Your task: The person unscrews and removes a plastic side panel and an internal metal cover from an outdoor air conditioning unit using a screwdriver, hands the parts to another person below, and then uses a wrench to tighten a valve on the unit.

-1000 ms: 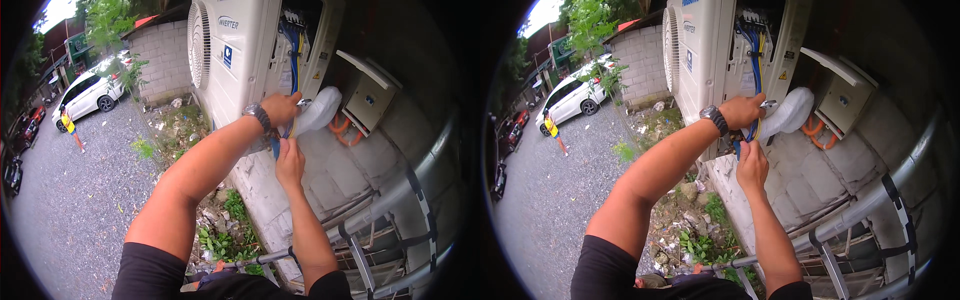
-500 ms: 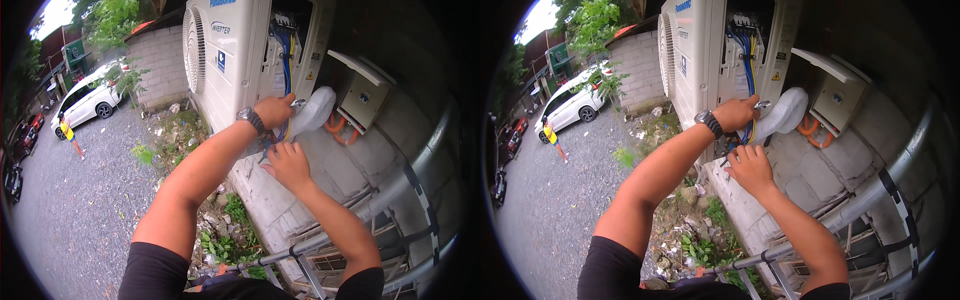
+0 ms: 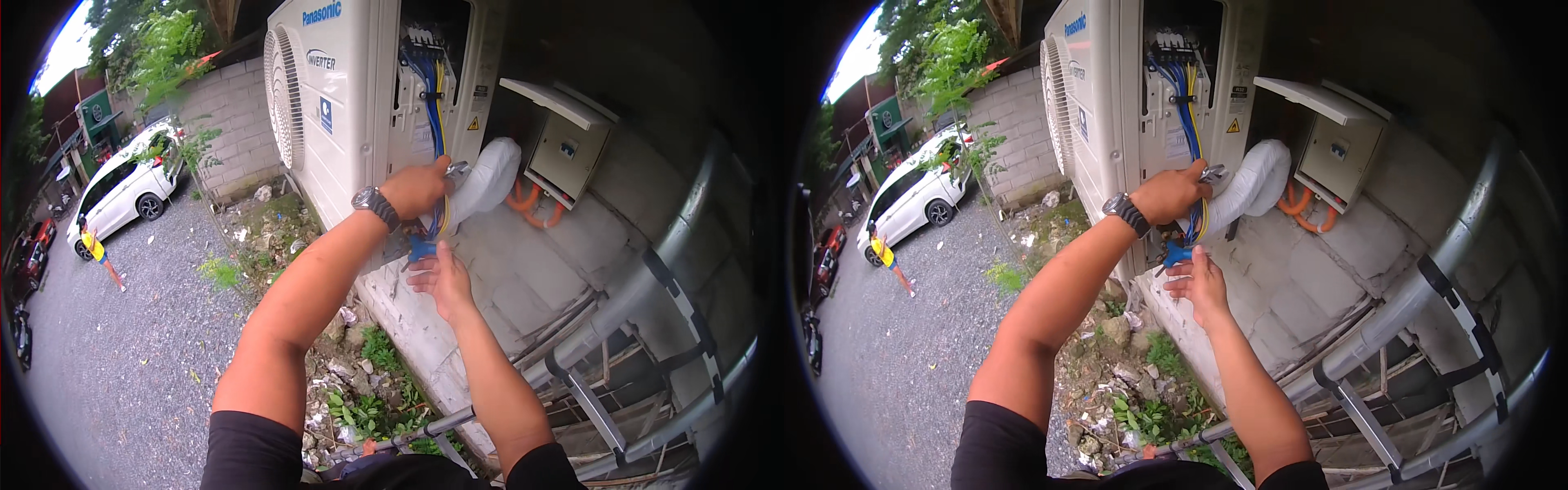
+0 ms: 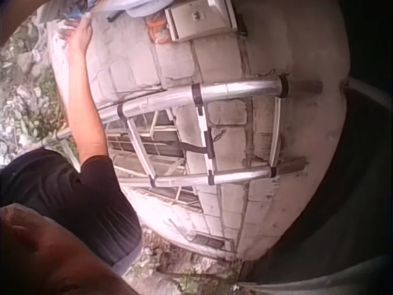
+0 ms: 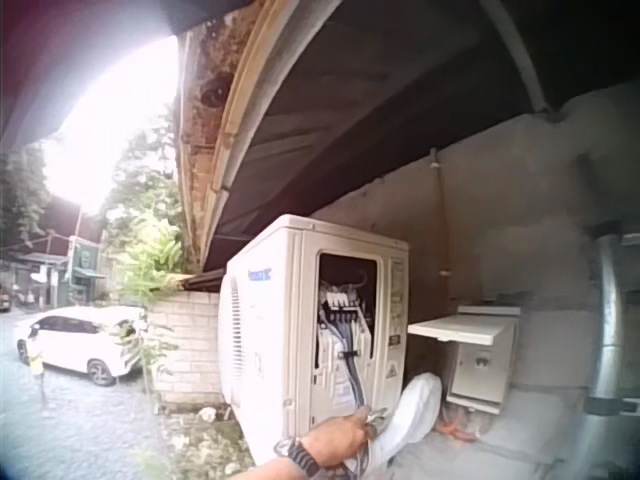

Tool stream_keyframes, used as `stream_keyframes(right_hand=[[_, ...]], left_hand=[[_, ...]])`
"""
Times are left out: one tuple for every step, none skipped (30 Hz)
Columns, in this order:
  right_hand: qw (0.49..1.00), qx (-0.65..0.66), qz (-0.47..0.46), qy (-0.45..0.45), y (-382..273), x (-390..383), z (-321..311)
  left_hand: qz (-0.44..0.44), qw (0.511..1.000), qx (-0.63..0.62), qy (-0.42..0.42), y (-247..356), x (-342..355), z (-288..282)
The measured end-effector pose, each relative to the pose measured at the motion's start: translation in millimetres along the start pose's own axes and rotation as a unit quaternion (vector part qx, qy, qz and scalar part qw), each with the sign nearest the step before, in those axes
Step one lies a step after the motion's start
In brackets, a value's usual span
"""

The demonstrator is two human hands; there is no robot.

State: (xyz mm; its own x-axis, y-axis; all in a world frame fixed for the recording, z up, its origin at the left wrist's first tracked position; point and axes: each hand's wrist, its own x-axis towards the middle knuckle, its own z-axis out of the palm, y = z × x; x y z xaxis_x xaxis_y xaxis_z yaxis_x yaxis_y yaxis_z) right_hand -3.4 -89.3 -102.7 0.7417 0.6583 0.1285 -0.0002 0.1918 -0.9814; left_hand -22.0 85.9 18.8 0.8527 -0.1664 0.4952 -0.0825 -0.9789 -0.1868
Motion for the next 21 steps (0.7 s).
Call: stream_keyframes(right_hand=[[0.981, -0.162, -0.105, 0.034, -3, -7, -4], [0.892, -0.344, -0.281, 0.088, -9, -12, -7], [0.768, -0.472, -0.42, 0.107, -18, -15, -13], [0.65, -0.577, -0.491, 0.05, -29, -17, -18], [0.65, -0.577, -0.492, 0.05, -35, -19, -18], [0.623, -0.595, -0.507, -0.009, -40, -19, -16], [0.593, -0.61, -0.521, -0.069, -44, -17, -13], [0.592, -0.611, -0.521, -0.069, -49, -12, -12], [0.585, -0.623, -0.513, -0.076, -54, -5, -9], [0.578, -0.635, -0.505, -0.083, -56, -1, -7], [0.579, -0.632, -0.508, -0.086, -53, 3, -4], [0.575, -0.627, -0.522, -0.064, -46, 9, -1], [0.572, -0.621, -0.535, -0.043, -39, 14, 2], [0.572, -0.619, -0.536, -0.046, -33, 14, 5], [0.718, -0.556, -0.418, -0.021, -26, 12, 7], [0.837, -0.455, -0.304, 0.031, -19, 9, 11], [0.938, -0.287, -0.18, 0.069, -12, 6, 16], [0.993, -0.083, -0.064, 0.063, -3, 3, 23], [0.997, 0.053, 0.0, 0.056, 4, 1, 25], [0.99, 0.129, 0.04, 0.042, 6, -2, 25], [0.991, 0.124, 0.044, 0.021, 5, -4, 20]], left_hand=[[0.003, 1.0, -0.002, -0.001, 0, -3, 2], [-0.003, 1.0, -0.003, 0.001, -1, -5, 0], [-0.011, 1.0, -0.004, 0.003, -1, -6, -1], [-0.01, 1.0, -0.003, 0.004, -2, -8, -3], [-0.01, 1.0, -0.003, 0.003, -3, -7, -2], [0.0, 1.0, -0.006, 0.011, -4, -7, -2], [0.009, 1.0, -0.008, 0.018, -6, -8, -2], [0.009, 1.0, -0.009, 0.019, -3, -6, -2], [-0.001, 1.0, -0.003, 0.001, 0, -4, -3], [-0.011, 1.0, 0.004, -0.018, 3, -3, -5], [-0.015, 1.0, 0.006, -0.019, 3, -3, -5], [-0.009, 1.0, 0.001, -0.012, 3, -3, -5], [-0.003, 1.0, -0.004, -0.005, 3, -4, -5], [0.004, 1.0, -0.007, 0.0, 2, -6, -5], [0.0, 1.0, -0.006, -0.001, 2, -7, -5], [-0.006, 1.0, -0.005, -0.004, 2, -7, -6], [-0.013, 1.0, -0.006, -0.005, 3, -5, -4], [-0.016, 1.0, -0.008, -0.004, 5, -4, -1], [-0.018, 1.0, 0.002, 0.004, 7, -1, 2], [-0.02, 1.0, 0.017, 0.011, 6, 0, 1], [-0.022, 1.0, 0.017, 0.011, 5, -1, 0]])
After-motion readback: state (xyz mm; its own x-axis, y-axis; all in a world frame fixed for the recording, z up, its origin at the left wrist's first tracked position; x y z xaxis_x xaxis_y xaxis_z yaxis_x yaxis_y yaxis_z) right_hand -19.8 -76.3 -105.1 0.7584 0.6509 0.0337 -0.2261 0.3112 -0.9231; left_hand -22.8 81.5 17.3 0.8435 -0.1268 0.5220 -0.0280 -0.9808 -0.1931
